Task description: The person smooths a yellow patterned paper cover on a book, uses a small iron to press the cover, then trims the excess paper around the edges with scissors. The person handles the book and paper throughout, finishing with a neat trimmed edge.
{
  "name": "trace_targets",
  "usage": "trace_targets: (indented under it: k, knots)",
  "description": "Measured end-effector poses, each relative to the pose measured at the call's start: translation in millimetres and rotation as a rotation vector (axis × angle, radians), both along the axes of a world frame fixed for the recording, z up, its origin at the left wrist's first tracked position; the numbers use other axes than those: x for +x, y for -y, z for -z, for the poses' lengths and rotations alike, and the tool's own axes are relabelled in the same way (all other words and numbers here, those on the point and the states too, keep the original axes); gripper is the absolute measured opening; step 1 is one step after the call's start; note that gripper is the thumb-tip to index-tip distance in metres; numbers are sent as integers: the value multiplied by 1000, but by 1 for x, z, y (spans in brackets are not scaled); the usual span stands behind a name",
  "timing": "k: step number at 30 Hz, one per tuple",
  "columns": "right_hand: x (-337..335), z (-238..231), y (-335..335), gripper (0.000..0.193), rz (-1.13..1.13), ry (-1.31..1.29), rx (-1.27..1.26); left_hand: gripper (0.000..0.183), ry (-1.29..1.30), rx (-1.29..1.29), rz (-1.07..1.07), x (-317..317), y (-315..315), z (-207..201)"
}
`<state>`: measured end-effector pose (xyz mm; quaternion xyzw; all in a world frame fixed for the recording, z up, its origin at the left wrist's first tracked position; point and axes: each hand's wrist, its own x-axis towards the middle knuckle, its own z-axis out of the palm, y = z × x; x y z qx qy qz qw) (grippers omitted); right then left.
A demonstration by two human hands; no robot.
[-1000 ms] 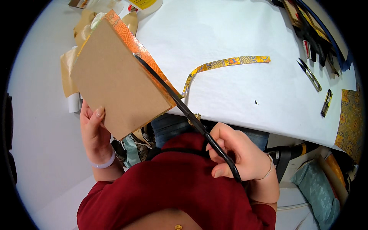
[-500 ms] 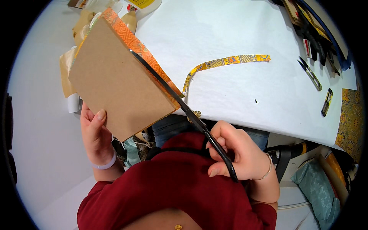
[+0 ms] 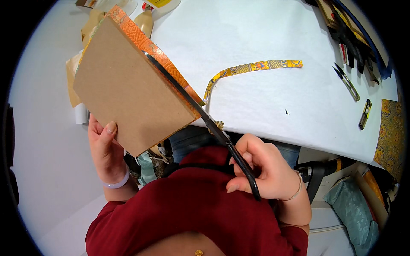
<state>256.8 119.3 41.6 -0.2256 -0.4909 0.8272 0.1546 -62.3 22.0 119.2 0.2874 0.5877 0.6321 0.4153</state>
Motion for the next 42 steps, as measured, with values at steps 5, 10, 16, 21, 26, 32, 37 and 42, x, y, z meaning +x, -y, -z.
trace_targets:
  k: [5, 10, 16, 21, 26, 32, 37, 42]
  knots:
    - [-3, -3, 0, 50, 19, 18, 30, 58, -7, -7, -24, 2, -1, -1]
    - [-4, -3, 1, 48, 39, 57, 63, 58, -8, 11, -3, -1, 0, 1]
    - [-6, 0, 7, 47, 96, 72, 84, 56, 7, 13, 6, 0, -1, 0]
    - [-5, -3, 5, 49, 36, 63, 37, 54, 26, -14, -22, 4, -2, -3]
    - [-3, 2, 1, 61, -59, -166, -245, 53, 262, -3, 18, -3, -5, 1]
    - [1, -3, 1, 63, -148, -160, -300, 56, 274, 16, -31, -9, -14, -6]
    - [1, -2, -1, 63, -165, -209, -355, 55, 156, -18, 40, 2, -9, -5]
    - [1, -3, -3, 62, -138, -212, -237, 55, 117, -45, 101, 8, -2, -6]
